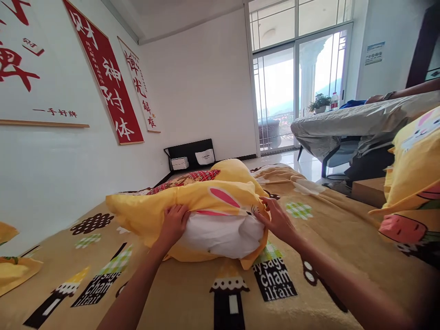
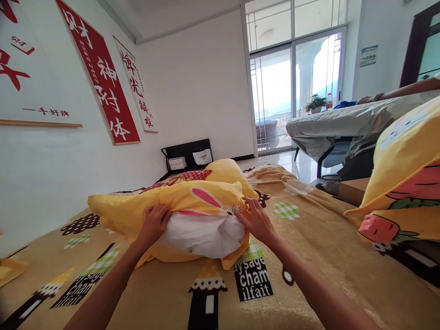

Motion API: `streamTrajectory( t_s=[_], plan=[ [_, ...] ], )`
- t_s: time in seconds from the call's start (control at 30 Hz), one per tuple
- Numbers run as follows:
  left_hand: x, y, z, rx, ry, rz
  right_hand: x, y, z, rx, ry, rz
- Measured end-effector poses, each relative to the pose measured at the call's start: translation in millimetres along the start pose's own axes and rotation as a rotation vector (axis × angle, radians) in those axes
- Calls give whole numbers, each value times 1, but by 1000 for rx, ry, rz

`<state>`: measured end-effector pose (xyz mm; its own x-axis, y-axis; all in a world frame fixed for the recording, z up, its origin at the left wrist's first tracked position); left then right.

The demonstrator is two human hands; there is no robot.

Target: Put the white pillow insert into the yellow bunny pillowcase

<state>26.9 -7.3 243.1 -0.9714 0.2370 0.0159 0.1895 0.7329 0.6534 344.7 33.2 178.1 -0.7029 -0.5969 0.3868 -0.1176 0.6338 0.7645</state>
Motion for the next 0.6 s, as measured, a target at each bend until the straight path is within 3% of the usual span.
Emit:
streamTrajectory(
  t_s=[0.13, 0.2, 0.27, 0.4, 0.5, 0.6],
  plan=[
    [20, -20, -7, -266, 11, 32, 8, -3, 13, 62, 15, -46],
    [30, -39, -7, -391, 13, 84, 5, -3, 16, 46, -45, 33],
    [39, -56, 2, -433, 45, 121, -3, -3, 22, 87, -139, 146],
    [60, -66, 20, -404, 130, -44, -21, -6, 32, 201, -284, 280],
    [69, -50, 27, -289, 143, -232, -27, -6, 31, 202, -339, 300],
    [66, -24, 28, -154, 175, -317, -28, 0, 25, 201, -424, 308]
  ],
)
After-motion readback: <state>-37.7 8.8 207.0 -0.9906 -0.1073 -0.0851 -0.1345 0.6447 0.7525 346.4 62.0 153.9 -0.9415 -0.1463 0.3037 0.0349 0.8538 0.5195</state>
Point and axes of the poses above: each hand's wrist, its own y-axis towards the middle knuckle, its own z-axis out of the palm, x = y × z, the point moved 9 cm from there along y, towards the middle knuckle, and after that the axes turned 6 degrees about -z, right-handed, at the moved point
